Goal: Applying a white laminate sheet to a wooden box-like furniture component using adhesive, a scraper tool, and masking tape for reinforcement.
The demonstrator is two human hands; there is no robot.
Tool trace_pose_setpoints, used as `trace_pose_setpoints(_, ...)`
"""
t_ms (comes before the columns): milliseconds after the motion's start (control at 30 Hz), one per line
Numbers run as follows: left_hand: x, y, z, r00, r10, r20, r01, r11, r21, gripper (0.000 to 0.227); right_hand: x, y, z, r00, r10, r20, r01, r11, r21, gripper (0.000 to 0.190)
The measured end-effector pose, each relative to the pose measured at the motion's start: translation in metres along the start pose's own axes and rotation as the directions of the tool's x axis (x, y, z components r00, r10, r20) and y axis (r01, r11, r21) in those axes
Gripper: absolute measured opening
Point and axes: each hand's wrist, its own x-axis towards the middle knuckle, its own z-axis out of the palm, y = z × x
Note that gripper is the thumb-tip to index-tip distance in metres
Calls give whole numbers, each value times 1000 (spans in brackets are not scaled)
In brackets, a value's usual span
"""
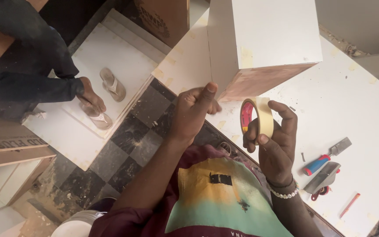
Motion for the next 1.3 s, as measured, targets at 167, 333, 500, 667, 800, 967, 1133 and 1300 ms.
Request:
trace_pose_setpoints(167,-4,3,0,976,216,-16,-210,963,169,25,-6,0,1,999,24,-34,-24,1000,-6,66)
trace_pose_setpoints(333,-8,-2,-4,987,160,14,-160,983,86,54,-11,2,-3,1000,18,-22,-18,999,38,66)
trace_pose_setpoints(500,-16,41,13,966,145,216,-196,951,238,82,-10,-1,-1,999,52,16,-51,998,-43,75)
trace_pose_setpoints(667,2,52,31,916,189,353,-325,866,381,89,3,-16,4,984,99,148,-75,985,-158,89)
trace_pose_setpoints(800,37,62,48,924,110,365,-256,888,382,56,18,-18,4,994,74,83,-57,981,-185,83)
trace_pose_setpoints(967,105,45,68,850,301,432,-463,817,343,32,49,2,-7,982,21,-186,-19,1000,12,51)
trace_pose_setpoints(1133,144,23,78,730,506,458,-682,509,525,39,80,22,-34,910,281,-304,-229,954,196,27)
trace_pose_setpoints(1300,143,21,74,780,448,437,-622,473,625,36,88,39,-44,889,330,-319,-300,944,140,19)
